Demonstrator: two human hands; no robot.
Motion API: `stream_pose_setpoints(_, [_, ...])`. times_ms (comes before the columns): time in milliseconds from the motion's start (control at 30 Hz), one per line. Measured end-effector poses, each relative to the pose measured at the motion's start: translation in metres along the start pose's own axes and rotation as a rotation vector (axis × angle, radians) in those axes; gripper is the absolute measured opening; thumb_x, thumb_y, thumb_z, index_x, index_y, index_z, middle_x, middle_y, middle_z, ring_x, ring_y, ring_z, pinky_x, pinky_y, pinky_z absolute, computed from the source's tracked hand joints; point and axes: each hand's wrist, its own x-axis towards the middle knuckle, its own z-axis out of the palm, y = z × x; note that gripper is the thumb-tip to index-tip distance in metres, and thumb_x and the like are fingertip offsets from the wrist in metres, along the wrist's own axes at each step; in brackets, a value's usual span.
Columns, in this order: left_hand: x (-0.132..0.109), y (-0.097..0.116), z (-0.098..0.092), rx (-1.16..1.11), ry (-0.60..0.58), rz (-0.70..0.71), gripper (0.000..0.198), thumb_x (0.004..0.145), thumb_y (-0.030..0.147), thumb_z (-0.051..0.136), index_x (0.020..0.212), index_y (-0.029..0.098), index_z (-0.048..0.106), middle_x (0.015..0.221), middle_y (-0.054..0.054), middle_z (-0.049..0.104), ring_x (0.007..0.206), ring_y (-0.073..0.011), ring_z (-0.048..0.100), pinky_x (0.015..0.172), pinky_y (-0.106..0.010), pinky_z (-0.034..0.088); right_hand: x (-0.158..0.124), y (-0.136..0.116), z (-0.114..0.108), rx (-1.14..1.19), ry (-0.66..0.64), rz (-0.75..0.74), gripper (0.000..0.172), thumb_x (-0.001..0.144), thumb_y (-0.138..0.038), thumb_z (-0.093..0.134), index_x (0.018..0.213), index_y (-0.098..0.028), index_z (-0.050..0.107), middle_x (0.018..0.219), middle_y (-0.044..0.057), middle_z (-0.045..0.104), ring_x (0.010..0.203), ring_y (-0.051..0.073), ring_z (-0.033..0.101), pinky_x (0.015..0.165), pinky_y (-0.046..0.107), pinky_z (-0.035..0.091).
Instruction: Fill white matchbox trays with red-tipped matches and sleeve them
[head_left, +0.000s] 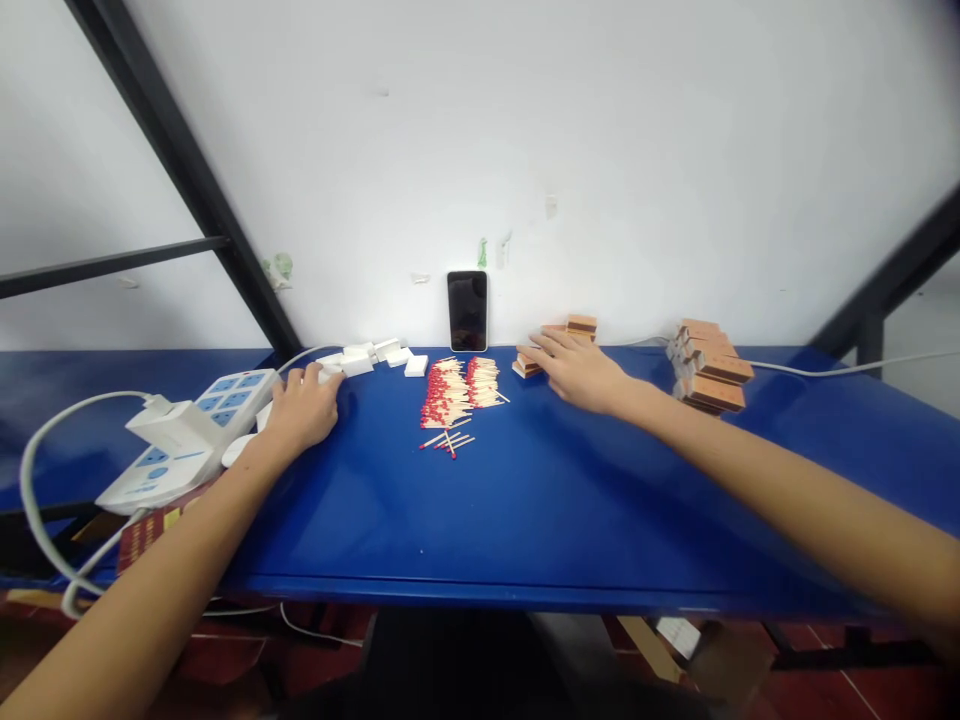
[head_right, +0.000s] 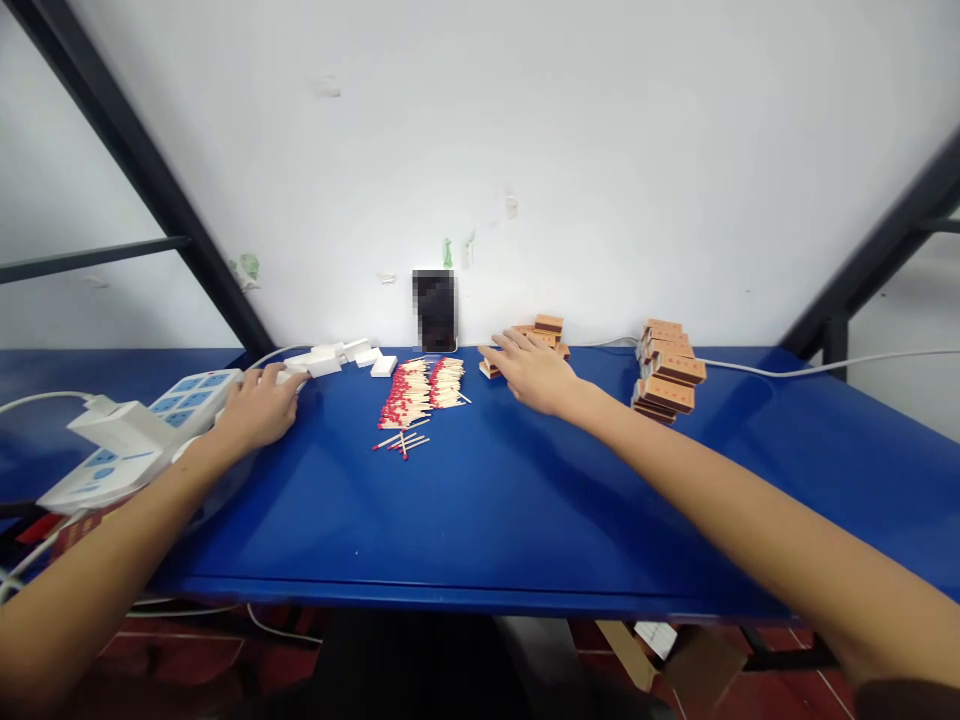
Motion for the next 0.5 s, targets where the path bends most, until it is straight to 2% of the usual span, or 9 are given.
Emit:
stream_pose_setpoints(100, [0.001, -0.003, -0.001, -0.005, -0.003, -0.032, 0.046, 0.089, 0.023, 0.043, 0.133, 0.019, 0.056, 0.137, -0.022, 0.042, 0.122, -0.0455, 0.043, 0.094, -0.059, 0.041, 0.033, 0.007, 0.008, -0.020, -0.105, 0.014, 0.048, 0.087, -0.009, 0.048, 0.134, -0.011, 0.055, 0.125, 0.019, 0.066, 0.129, 0.036, 0.047, 0.101, 0.050, 0.037])
stream_pose_setpoints(200, [0.007, -0.007, -0.001, -0.038, 0.012, -0.083, 0.036, 0.090, 0.028, 0.047, 0.122, 0.018, 0.061, 0.130, -0.019, 0.044, 0.118, -0.0404, 0.047, 0.094, -0.051, 0.043, 0.038, 0.009, 0.001, -0.024, -0.124, 0.005, 0.036, 0.086, -0.013, 0.052, 0.120, -0.015, 0.064, 0.108, 0.015, 0.072, 0.117, 0.035, 0.055, 0.096, 0.050, 0.039])
stream_pose_setpoints(300, [0.013, -0.010, 0.003, -0.083, 0.039, -0.143, 0.027, 0.091, 0.028, 0.048, 0.112, 0.017, 0.061, 0.121, -0.018, 0.045, 0.111, -0.0351, 0.052, 0.093, -0.044, 0.045, 0.015, -0.001, -0.015, 0.039, -0.102, 0.016, 0.044, 0.084, -0.021, 0.059, 0.128, -0.016, 0.059, 0.113, 0.015, 0.070, 0.113, 0.033, 0.056, 0.092, 0.046, 0.042])
stream_pose_setpoints(367, [0.015, -0.011, 0.006, -0.109, 0.045, -0.174, 0.025, 0.090, 0.024, 0.048, 0.110, 0.016, 0.060, 0.119, -0.017, 0.045, 0.106, -0.0329, 0.055, 0.092, -0.042, 0.046, -0.011, -0.013, -0.025, 0.183, -0.125, 0.007, 0.052, 0.084, -0.024, 0.060, 0.136, -0.019, 0.054, 0.121, 0.014, 0.067, 0.109, 0.029, 0.061, 0.086, 0.039, 0.045])
stream_pose_setpoints(467, [0.014, -0.011, 0.007, -0.141, 0.036, -0.191, 0.028, 0.088, 0.023, 0.050, 0.113, 0.015, 0.057, 0.121, -0.018, 0.046, 0.103, -0.0317, 0.057, 0.090, -0.041, 0.047, -0.049, -0.029, -0.037, 0.268, -0.233, 0.002, 0.047, 0.086, -0.032, 0.061, 0.132, -0.024, 0.057, 0.115, 0.010, 0.068, 0.098, 0.027, 0.065, 0.078, 0.038, 0.046])
stream_pose_setpoints(500, [0.014, -0.011, 0.006, -0.148, 0.031, -0.189, 0.031, 0.088, 0.024, 0.051, 0.117, 0.015, 0.055, 0.122, -0.018, 0.046, 0.103, -0.0318, 0.058, 0.090, -0.041, 0.047, -0.056, -0.034, -0.040, 0.271, -0.204, 0.001, 0.046, 0.088, -0.037, 0.060, 0.132, -0.024, 0.057, 0.117, 0.011, 0.067, 0.098, 0.028, 0.064, 0.079, 0.040, 0.045])
